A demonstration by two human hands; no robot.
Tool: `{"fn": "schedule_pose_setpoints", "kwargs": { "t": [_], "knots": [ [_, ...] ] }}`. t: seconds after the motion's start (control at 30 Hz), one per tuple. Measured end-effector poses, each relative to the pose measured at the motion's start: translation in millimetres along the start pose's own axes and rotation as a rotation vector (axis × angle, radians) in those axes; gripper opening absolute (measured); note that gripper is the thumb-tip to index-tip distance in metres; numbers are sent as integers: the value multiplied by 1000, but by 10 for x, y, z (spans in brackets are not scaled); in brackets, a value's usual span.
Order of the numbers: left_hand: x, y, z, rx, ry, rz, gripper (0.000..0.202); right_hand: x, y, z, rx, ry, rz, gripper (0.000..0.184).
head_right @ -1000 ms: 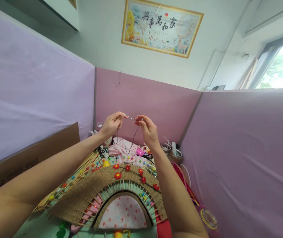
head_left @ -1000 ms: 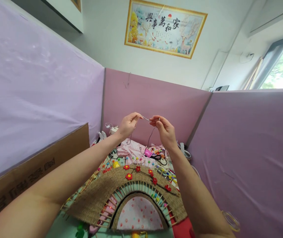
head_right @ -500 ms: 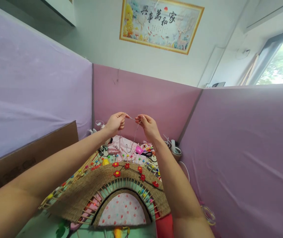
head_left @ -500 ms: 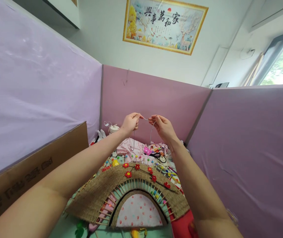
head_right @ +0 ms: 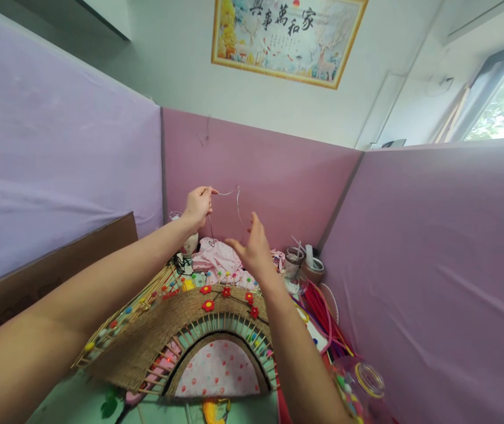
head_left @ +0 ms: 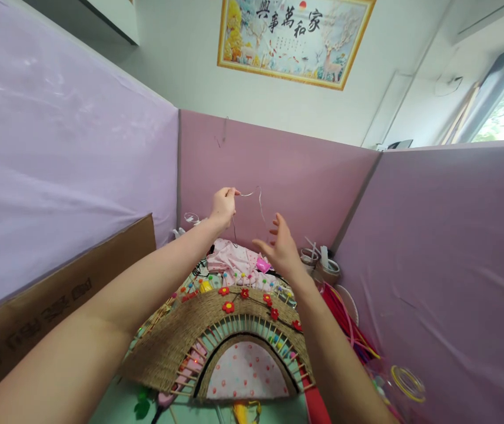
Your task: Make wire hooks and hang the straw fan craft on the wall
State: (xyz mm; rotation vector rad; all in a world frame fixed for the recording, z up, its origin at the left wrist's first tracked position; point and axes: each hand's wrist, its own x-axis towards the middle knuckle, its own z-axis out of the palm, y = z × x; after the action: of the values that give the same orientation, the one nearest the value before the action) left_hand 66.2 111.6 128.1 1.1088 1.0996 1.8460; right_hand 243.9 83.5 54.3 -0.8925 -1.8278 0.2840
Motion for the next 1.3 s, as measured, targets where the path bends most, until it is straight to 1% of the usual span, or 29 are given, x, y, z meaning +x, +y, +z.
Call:
{"fn": "schedule_pose_setpoints", "kwargs": {
  "t": [0.03,0.07,0.1,0.17,0.23,0.3,0.33,0.4,0.47,0.5,0.57,0.63,0.7,0.77,0.83,0.9,0.97,1.07,1.13,1.2,1.3],
  "knots": [
    [6,-21,-5,5,47,16,22,-78,-21,71,-138,32,-66,88],
    [0,-39,-4,11,90,35,22,-133,-36,142,-259,64,-110,86],
    [-20,-52,-2,13,120,49,23,-163,-43,206,-356,90,-131,79],
    [-90,-62,-2,-10,119,41,23,-159,-27,291,-485,120,-138,60],
    [-178,-56,-35,-70,89,2,23,-105,31,302,-556,132,-161,50],
    [-246,-56,-127,-143,28,-110,26,-52,119,249,-604,152,-204,47],
    [-261,-65,-197,-163,-15,-203,30,-40,169,209,-624,164,-224,47],
    [-243,-111,-366,-147,-89,-432,39,-56,267,132,-652,169,-267,46],
    [-174,-186,-536,-78,-157,-651,49,-127,344,86,-666,136,-311,44],
    [-132,-226,-604,-45,-192,-726,54,-176,370,79,-669,109,-332,44],
    [-58,-299,-684,-3,-273,-798,63,-286,396,93,-674,48,-363,43],
    [-22,-351,-681,27,-355,-810,63,-390,392,125,-684,-4,-385,43],
    [-30,-382,-616,42,-385,-803,51,-473,373,155,-698,-40,-400,43],
    [-69,-400,-533,34,-367,-783,40,-534,354,172,-702,-52,-406,44],
    [-123,-409,-468,56,-319,-719,40,-579,342,184,-681,-57,-405,44],
    [-185,-407,-437,160,-278,-601,40,-618,334,205,-645,-58,-398,45],
    [-247,-393,-436,320,-234,-429,36,-653,327,238,-604,-51,-379,45],
    [-314,-361,-452,546,-185,-154,32,-690,307,292,-512,-3,-323,45],
    [-326,-342,-455,636,-181,-42,31,-698,281,312,-420,39,-281,45],
    [-312,-328,-445,675,-191,-9,30,-692,241,312,-313,81,-240,45],
    [-277,-303,-412,692,-212,-6,28,-669,159,279,-147,148,-155,46]
  ]
}}
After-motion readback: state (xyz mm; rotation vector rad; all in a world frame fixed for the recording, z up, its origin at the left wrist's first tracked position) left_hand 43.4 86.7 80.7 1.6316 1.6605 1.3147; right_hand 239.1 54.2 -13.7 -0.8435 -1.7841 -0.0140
